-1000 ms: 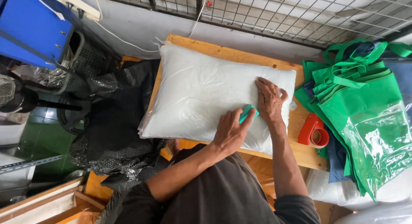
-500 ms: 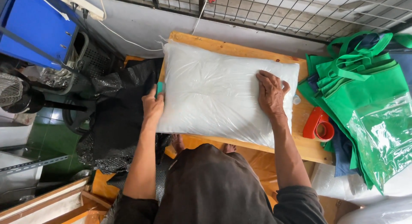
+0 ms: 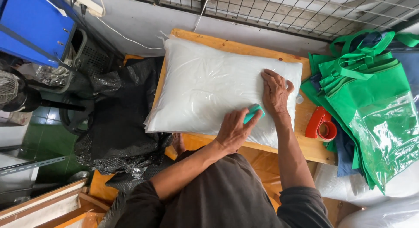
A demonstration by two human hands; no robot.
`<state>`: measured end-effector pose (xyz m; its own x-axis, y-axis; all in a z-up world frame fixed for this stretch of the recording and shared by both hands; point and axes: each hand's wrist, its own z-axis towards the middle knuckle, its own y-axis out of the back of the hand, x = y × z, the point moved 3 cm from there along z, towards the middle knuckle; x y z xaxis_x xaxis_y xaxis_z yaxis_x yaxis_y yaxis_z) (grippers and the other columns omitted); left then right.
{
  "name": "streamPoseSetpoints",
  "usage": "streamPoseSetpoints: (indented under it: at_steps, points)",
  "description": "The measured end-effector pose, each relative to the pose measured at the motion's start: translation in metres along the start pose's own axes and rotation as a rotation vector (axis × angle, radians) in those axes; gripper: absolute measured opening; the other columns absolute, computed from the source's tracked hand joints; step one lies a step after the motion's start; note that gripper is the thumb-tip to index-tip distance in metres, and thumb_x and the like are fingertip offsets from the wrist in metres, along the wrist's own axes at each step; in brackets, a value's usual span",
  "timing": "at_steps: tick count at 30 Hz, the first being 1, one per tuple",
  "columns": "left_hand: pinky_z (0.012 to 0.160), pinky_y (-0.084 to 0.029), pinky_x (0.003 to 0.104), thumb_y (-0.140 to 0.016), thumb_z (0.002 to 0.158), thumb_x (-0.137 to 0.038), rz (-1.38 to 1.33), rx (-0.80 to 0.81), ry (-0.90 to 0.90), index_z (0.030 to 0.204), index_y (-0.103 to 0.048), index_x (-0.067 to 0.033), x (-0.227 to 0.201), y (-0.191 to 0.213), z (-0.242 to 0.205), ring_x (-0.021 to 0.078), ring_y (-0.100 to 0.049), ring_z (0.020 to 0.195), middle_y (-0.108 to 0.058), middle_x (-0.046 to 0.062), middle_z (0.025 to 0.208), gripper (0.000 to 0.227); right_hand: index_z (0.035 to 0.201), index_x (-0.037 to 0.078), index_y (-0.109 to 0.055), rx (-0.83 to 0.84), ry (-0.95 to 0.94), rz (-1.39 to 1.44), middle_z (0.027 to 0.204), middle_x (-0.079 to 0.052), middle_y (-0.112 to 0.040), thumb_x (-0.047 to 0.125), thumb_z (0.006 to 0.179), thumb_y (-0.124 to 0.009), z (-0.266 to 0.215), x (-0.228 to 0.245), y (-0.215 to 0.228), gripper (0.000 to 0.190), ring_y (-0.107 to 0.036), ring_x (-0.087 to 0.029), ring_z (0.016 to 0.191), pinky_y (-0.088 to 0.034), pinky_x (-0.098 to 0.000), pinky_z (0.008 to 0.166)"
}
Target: Sealing a plastic bag containing a pillow using a tape dispenser and smoothing the surface with a small tool.
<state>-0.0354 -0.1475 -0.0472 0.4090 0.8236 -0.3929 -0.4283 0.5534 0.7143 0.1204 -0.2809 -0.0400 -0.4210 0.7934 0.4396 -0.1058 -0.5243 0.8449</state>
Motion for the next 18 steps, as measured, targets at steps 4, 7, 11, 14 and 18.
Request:
streamPoseSetpoints:
  at_steps: [4, 7, 11, 14, 18]
  points:
    - [0.069, -0.05, 0.046, -0.068, 0.08, -0.01, 0.104, -0.137, 0.043, 0.148, -0.054, -0.0314, 0.048, 0.027, -0.004, 0.0334, -0.063, 0.084, -0.056, 0.015, 0.113, 0.073, 0.13, 0.024, -0.068, 0.003, -0.006, 0.025, 0.138, -0.001, -0.063, 0.026, 0.112, -0.044, 0.002, 0.005, 0.005, 0.031, -0.058, -0.02, 0.127, -0.022, -0.0589, 0.108]
    - [0.079, -0.053, 0.049, -0.074, 0.08, -0.013, 0.083, -0.111, 0.275, 0.15, -0.054, -0.0224, 0.103, 0.089, -0.011, 0.0403, -0.064, 0.094, -0.057, 0.021, 0.109, 0.073, 0.132, 0.023, -0.067, 0.038, 0.004, 0.015, 0.139, -0.003, -0.061, 0.028, 0.112, -0.042, 0.004, 0.005, 0.003, 0.033, -0.057, -0.021, 0.128, -0.022, -0.058, 0.109]
    - [0.089, -0.047, 0.05, -0.065, 0.095, -0.014, 0.071, -0.156, 0.671, 0.154, -0.051, -0.0217, 0.172, 0.108, -0.056, 0.0384, -0.055, 0.099, -0.048, 0.022, 0.113, 0.061, 0.126, 0.023, -0.07, -0.02, 0.012, -0.038, 0.135, -0.001, -0.064, 0.026, 0.111, -0.047, 0.002, 0.014, 0.001, 0.028, -0.06, -0.02, 0.125, -0.024, -0.0587, 0.107]
    - [0.096, -0.046, 0.053, -0.065, 0.097, -0.019, 0.037, -0.19, 0.855, 0.153, -0.052, -0.021, 0.221, 0.109, -0.077, 0.0463, -0.054, 0.11, -0.046, 0.024, 0.116, 0.057, 0.125, 0.023, -0.071, -0.036, 0.01, -0.035, 0.134, -0.002, -0.065, 0.025, 0.111, -0.047, 0.004, 0.015, 0.004, 0.027, -0.061, -0.02, 0.124, -0.024, -0.0586, 0.107]
    - [0.102, -0.049, 0.048, -0.065, 0.093, -0.032, -0.14, 0.096, 1.251, 0.139, -0.066, -0.0277, 0.282, 0.113, -0.116, 0.046, -0.061, 0.12, -0.062, 0.03, 0.118, 0.046, 0.125, 0.023, -0.071, -0.032, -0.005, -0.015, 0.135, -0.002, -0.065, 0.025, 0.11, -0.047, 0.002, 0.014, 0.003, 0.028, -0.061, -0.021, 0.125, -0.023, -0.0592, 0.108]
